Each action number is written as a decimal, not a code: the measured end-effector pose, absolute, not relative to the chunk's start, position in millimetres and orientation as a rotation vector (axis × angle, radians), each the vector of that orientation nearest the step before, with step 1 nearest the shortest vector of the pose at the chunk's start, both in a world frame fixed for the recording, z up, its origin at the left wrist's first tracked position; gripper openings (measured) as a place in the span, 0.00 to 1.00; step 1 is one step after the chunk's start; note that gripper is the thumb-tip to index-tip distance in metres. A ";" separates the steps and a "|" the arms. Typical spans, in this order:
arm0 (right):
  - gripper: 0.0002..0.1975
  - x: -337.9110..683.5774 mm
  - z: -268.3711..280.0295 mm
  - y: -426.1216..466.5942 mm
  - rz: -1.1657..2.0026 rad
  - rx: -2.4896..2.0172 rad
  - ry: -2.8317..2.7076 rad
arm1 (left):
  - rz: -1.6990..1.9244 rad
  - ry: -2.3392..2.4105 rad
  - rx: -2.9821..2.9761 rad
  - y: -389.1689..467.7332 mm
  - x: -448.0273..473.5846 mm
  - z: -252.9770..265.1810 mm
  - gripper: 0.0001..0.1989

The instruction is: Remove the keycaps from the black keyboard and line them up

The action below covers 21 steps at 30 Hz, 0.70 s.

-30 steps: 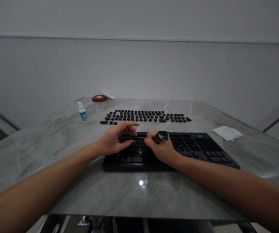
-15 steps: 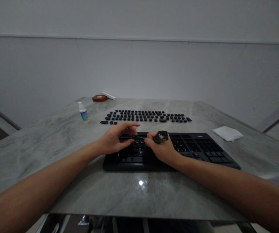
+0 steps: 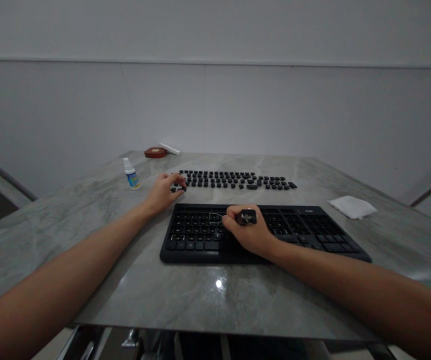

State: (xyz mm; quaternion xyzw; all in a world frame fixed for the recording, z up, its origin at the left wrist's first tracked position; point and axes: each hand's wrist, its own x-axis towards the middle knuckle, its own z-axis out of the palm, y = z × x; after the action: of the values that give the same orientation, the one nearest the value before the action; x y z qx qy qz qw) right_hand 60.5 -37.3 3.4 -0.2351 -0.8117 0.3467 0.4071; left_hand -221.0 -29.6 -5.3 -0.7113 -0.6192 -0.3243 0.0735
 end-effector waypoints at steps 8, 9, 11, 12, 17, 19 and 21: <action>0.18 60.7 3.2 -36.6 0.894 -0.580 -2.080 | -0.925 -1.867 -2.317 -21.0 -228.4 -19.5 0.04; 0.18 60.8 3.5 -37.0 0.901 -0.584 -2.083 | -0.925 -1.847 -2.332 -20.1 -229.6 -19.6 0.04; 0.17 61.1 4.1 -38.0 0.906 -0.585 -2.083 | -0.909 -1.812 -2.370 -18.7 -230.9 -18.5 0.04; 0.17 61.2 4.5 -38.5 0.907 -0.582 -2.083 | -0.895 -1.797 -2.389 -18.2 -231.0 -17.7 0.03; 0.17 61.2 5.3 -39.3 0.919 -0.537 -2.087 | -0.805 -1.789 -2.365 -18.3 -230.4 -14.8 0.05; 0.17 61.2 4.9 -38.9 0.913 -0.528 -2.085 | -0.766 -1.777 -2.306 -19.7 -229.8 -14.7 0.06; 0.17 61.3 4.3 -38.4 0.904 -0.532 -2.093 | -0.750 -1.745 -2.245 -21.8 -228.4 -14.3 0.08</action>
State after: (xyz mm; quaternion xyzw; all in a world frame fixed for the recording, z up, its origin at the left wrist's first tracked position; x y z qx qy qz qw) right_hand 61.3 -38.4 4.3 -0.2094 -0.8234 0.3555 0.3897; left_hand -228.4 -21.8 -14.3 -0.7597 -0.5903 -0.2538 0.1002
